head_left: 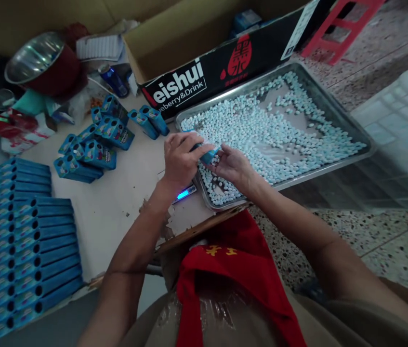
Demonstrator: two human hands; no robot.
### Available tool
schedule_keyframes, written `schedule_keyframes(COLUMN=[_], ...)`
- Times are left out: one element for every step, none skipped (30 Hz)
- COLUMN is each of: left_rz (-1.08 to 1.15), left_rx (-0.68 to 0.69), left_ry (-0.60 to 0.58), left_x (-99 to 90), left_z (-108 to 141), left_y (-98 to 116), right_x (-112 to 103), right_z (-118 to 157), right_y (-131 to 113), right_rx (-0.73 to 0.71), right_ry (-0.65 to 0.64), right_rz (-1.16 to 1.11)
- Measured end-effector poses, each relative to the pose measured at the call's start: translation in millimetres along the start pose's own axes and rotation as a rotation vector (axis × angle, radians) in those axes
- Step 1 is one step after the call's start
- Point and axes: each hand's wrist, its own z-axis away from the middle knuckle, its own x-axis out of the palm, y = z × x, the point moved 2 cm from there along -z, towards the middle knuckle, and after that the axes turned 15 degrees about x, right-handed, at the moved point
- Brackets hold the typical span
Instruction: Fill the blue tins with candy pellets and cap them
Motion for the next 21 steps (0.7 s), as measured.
schedule_keyframes(left_rz=[-0.002,0.011,0.042,0.094,0.166,0.248,0.334,0.417,0.492,0.556,0.61,0.655,0.691,0.719,0.743,0.766,0.788,0.807,0.822,0.828,0.818], left_rx=[-0.033,-0.067,-0.1,-0.129,-0.156,-0.183,-0.215,-0.259,-0.316,-0.38,-0.445,-0.505,-0.557,-0.599,-0.629,-0.65,-0.666,-0.677,-0.683,-0.682,-0.675], left_ry=[0.028,0.074,0.141,0.223,0.313,0.401,0.481,0.549,0.605,0.652,0.69,0.717,0.734,0.746,0.754,0.758,0.76,0.757,0.752,0.745,0.737], left_x=[4.5,8.8,12.6,15.6,17.7,18.6,18.4,17.2,15.2,12.9,10.6,8.9,8.3,9.0,11.2,14.6,18.8,23.2,27.0,29.2,29.2], left_z=[2.6,5.9,10.0,15.2,21.7,29.6,38.9,49.7,61.8,74.9,88.5,101.9,114.6,125.9,135.5,143.1,148.8,152.6,155.0,156.5,157.8], left_y=[-3.9,-8.8,-14.6,-20.9,-27.2,-33.1,-38.2,-42.3,-45.0,-46.2,-45.9,-44.3,-41.7,-38.5,-34.9,-31.2,-27.7,-24.4,-21.3,-18.2,-15.4], right_x=[0.8,1.4,2.0,2.8,3.6,4.2,4.3,3.8,2.7,0.7,-2.0,-5.3,-8.8,-11.8,-14.0,-14.8,-14.0,-11.5,-7.5,-2.3,4.0], right_z=[1.4,3.2,5.2,7.4,9.6,11.7,13.6,15.3,16.7,17.7,18.2,18.0,17.3,16.1,14.8,13.6,12.9,13.0,14.2,16.3,19.5], right_y=[-0.2,-0.2,-0.5,-1.2,-2.5,-4.3,-6.5,-8.9,-11.4,-14.0,-16.6,-19.4,-22.1,-24.6,-26.6,-28.0,-28.7,-28.7,-28.3,-27.5,-26.6], right_rx=[0.028,0.069,0.114,0.156,0.185,0.203,0.212,0.215,0.217,0.219,0.216,0.207,0.192,0.171,0.151,0.134,0.122,0.113,0.104,0.097,0.096], right_ry=[0.011,0.023,0.028,0.023,0.013,0.002,-0.006,-0.012,-0.016,-0.018,-0.015,-0.009,-0.002,0.005,0.01,0.011,0.009,0.006,0.005,0.005,0.003], right_rz=[-0.088,-0.194,-0.293,-0.363,-0.397,-0.405,-0.397,-0.381,-0.365,-0.346,-0.325,-0.296,-0.256,-0.206,-0.151,-0.096,-0.045,0.0,0.037,0.066,0.093])
